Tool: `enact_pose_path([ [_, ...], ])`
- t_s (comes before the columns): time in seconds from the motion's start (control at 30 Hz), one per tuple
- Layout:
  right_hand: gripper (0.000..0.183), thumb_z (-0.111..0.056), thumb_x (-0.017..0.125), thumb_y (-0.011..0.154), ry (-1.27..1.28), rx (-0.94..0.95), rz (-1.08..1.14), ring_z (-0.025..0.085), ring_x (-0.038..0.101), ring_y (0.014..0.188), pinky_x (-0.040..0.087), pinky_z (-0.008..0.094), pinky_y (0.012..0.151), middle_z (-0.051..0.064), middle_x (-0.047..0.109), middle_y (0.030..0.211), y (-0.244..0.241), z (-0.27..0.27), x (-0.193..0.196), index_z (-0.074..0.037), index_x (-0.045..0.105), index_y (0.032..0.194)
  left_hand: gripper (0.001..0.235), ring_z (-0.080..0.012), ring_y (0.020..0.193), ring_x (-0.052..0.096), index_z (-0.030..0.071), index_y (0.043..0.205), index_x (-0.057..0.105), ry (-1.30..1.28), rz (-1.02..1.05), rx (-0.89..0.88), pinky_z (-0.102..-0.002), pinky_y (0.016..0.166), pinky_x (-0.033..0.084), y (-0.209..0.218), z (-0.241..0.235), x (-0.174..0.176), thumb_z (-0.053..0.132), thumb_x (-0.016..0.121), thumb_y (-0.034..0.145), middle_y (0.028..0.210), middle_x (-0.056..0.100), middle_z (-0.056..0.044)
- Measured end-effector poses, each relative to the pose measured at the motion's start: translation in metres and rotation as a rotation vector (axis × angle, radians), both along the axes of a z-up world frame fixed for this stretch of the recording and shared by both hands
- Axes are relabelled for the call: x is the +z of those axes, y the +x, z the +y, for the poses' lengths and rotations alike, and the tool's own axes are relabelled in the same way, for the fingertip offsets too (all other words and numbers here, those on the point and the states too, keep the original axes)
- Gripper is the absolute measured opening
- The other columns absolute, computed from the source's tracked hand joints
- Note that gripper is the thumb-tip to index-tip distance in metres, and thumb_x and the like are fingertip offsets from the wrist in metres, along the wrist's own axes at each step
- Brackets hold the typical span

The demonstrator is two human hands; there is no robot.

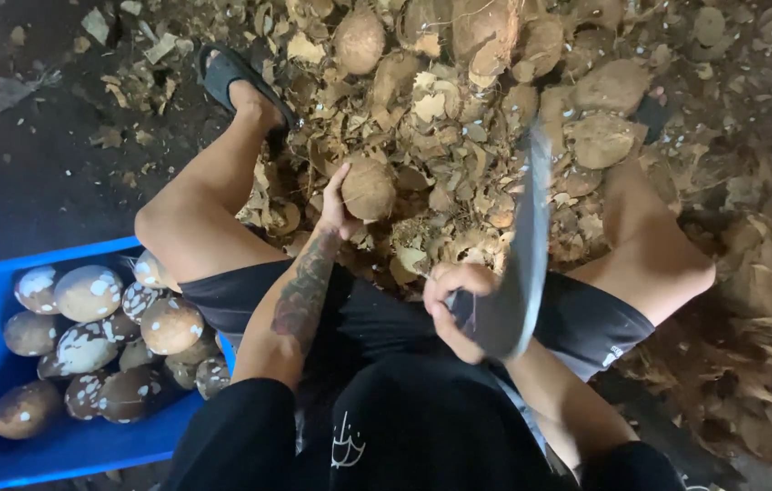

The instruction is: The person sits on the ground and uses a large knife to peel the husk off a coconut. They hold the coconut in one hand and strike it repeatedly with the knife to remove the outer layer, placing the peeled coconut into a blue bin.

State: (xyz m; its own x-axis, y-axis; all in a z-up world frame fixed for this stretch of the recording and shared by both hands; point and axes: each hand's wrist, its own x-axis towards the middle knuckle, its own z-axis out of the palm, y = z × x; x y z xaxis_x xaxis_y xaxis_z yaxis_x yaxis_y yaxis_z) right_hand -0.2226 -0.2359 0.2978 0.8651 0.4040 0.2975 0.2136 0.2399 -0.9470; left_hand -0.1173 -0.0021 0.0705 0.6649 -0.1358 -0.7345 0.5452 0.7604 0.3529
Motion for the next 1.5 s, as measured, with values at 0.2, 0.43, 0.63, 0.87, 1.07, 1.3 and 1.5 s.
enact_pose_path([
  [0.2, 0.035, -0.013, 0.058, 0.083, -0.514, 0.132, 0.624, 0.019, 0.054, 0.035, 0.047, 0.031, 0.045, 0.011, 0.058, 0.040, -0.007, 0.012, -0.116, -0.009, 0.057, 0.049, 0.091, -0.0446, 0.133, 0.059, 0.008, 0.152, 0.054, -0.033, -0.047, 0.086, -0.071, 0.109, 0.046, 0.012, 0.000, 0.008, 0.052, 0.087, 0.078, 0.147, 0.059, -0.023],
  [0.43, 0.016, -0.007, 0.057, 0.070, -0.370, -0.030, 0.838, 0.028, 0.061, 0.034, 0.045, 0.030, 0.036, 0.022, 0.056, 0.040, -0.001, 0.015, -0.023, 0.001, 0.059, 0.056, 0.096, -0.0498, 0.138, 0.054, 0.000, 0.152, 0.051, 0.000, -0.024, 0.114, -0.070, 0.113, 0.043, 0.015, -0.001, 0.010, 0.046, 0.088, 0.077, 0.152, 0.052, -0.031],
  [0.63, 0.007, -0.001, 0.066, 0.087, 0.057, -0.031, 0.011, 0.027, 0.073, 0.061, 0.051, 0.027, 0.053, 0.014, 0.070, 0.072, -0.012, 0.003, -0.043, -0.004, 0.061, 0.083, 0.084, -0.0482, 0.128, 0.060, -0.002, 0.144, 0.058, -0.039, -0.018, 0.138, -0.069, 0.107, 0.047, 0.007, -0.001, 0.007, 0.041, 0.088, 0.078, 0.142, 0.060, -0.030],
  [0.87, 0.023, -0.022, 0.063, 0.068, -0.673, -0.200, 1.201, 0.027, 0.062, 0.035, 0.047, 0.038, 0.040, 0.013, 0.056, 0.041, -0.025, 0.019, -0.178, -0.005, 0.060, 0.052, 0.079, -0.0452, 0.124, 0.064, 0.003, 0.139, 0.063, -0.074, -0.068, 0.199, -0.067, 0.105, 0.050, 0.012, 0.007, -0.024, 0.045, 0.085, 0.076, 0.137, 0.066, -0.025],
  [1.07, 0.017, -0.007, 0.057, 0.068, -0.446, -0.129, 0.889, 0.027, 0.058, 0.029, 0.040, 0.029, 0.036, 0.019, 0.052, 0.037, 0.008, 0.017, 0.002, 0.001, 0.058, 0.053, 0.086, -0.0499, 0.132, 0.057, 0.002, 0.144, 0.060, -0.030, -0.077, 0.176, -0.067, 0.113, 0.041, 0.017, 0.006, -0.005, 0.047, 0.087, 0.076, 0.143, 0.062, -0.029],
  [1.3, 0.007, -0.001, 0.066, 0.080, -0.054, -0.057, -0.011, 0.025, 0.070, 0.054, 0.048, 0.027, 0.048, 0.015, 0.072, 0.066, -0.007, 0.002, -0.001, -0.005, 0.062, 0.075, 0.088, -0.0488, 0.137, 0.054, 0.003, 0.148, 0.057, -0.023, -0.065, 0.158, -0.067, 0.114, 0.040, 0.006, -0.004, 0.006, 0.051, 0.084, 0.080, 0.147, 0.058, -0.028],
  [1.5, 0.018, -0.002, 0.060, 0.080, -0.507, 0.071, 0.711, 0.026, 0.058, 0.033, 0.041, 0.031, 0.038, 0.017, 0.055, 0.040, -0.004, 0.009, -0.110, -0.003, 0.052, 0.064, 0.081, -0.0423, 0.126, 0.064, 0.006, 0.143, 0.062, -0.021, -0.087, 0.188, -0.062, 0.106, 0.052, 0.011, -0.003, 0.000, 0.054, 0.082, 0.081, 0.140, 0.064, -0.023],
])
